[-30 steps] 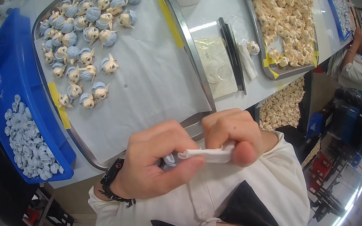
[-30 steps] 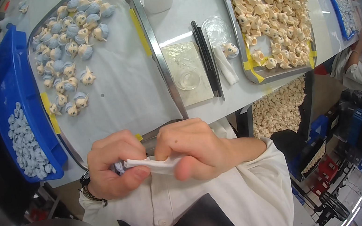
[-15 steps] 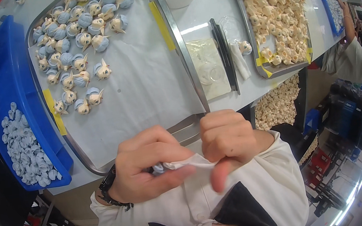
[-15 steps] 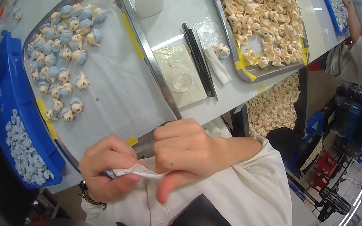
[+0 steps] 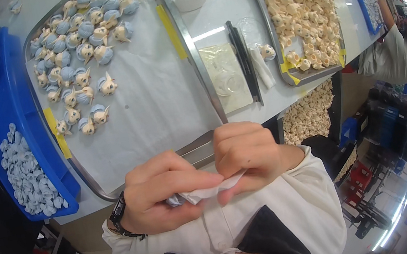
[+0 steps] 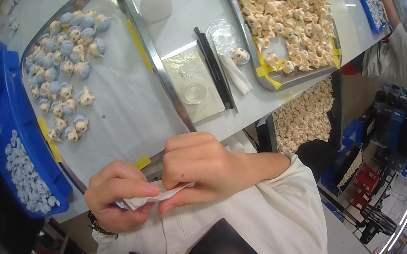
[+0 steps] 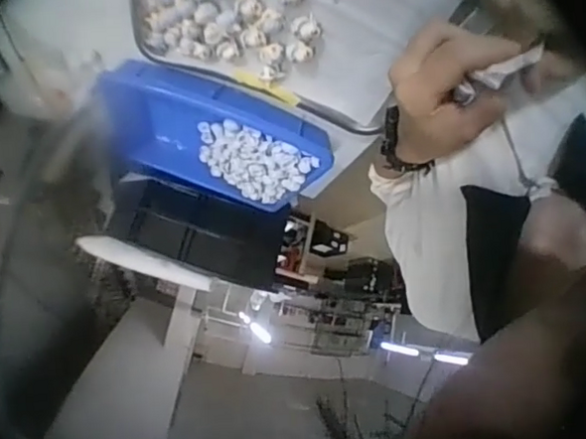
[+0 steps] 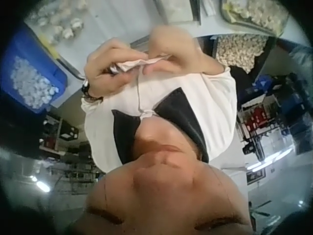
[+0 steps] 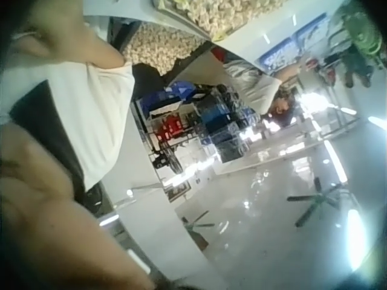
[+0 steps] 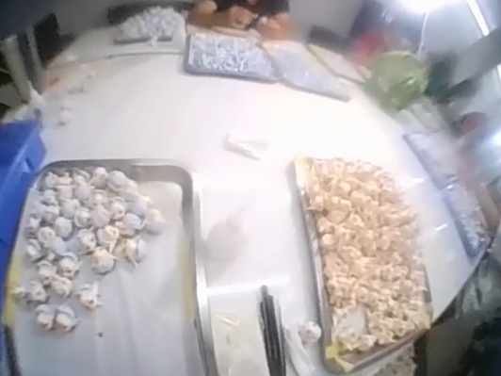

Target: The person assembles small plastic toy figurines by attaching blue hair pieces to beige head bases, then applies a liquid from a bottle to the assembled heads.

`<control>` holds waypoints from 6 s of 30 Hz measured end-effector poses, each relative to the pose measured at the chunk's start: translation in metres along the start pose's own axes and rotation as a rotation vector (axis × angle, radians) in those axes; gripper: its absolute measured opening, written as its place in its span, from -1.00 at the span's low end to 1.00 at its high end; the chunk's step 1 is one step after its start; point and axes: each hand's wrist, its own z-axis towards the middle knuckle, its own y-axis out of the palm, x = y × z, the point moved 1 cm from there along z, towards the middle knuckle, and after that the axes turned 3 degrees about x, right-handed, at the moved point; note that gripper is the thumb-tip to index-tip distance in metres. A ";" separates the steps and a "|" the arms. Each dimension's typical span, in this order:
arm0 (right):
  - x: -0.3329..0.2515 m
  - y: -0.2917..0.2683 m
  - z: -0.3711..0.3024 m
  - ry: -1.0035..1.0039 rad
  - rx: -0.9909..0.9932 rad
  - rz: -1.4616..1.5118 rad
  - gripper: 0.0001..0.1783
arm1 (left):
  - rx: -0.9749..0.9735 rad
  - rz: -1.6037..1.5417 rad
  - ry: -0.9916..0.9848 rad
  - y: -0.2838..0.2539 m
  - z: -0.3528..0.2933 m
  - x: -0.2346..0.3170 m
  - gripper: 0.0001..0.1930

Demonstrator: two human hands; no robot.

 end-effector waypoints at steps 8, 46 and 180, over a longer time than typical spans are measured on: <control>0.002 -0.005 -0.001 -0.107 0.024 -0.039 -0.55 | -0.011 -0.034 -0.099 -0.003 0.000 -0.003 -0.81; 0.001 -0.082 -0.038 0.353 0.399 -1.088 -0.55 | 0.120 -1.065 -0.501 -0.006 -0.009 -0.019 -0.68; 0.003 -0.048 -0.002 0.183 0.267 -0.968 -0.65 | 0.044 -0.763 -0.520 -0.008 -0.007 -0.026 -0.61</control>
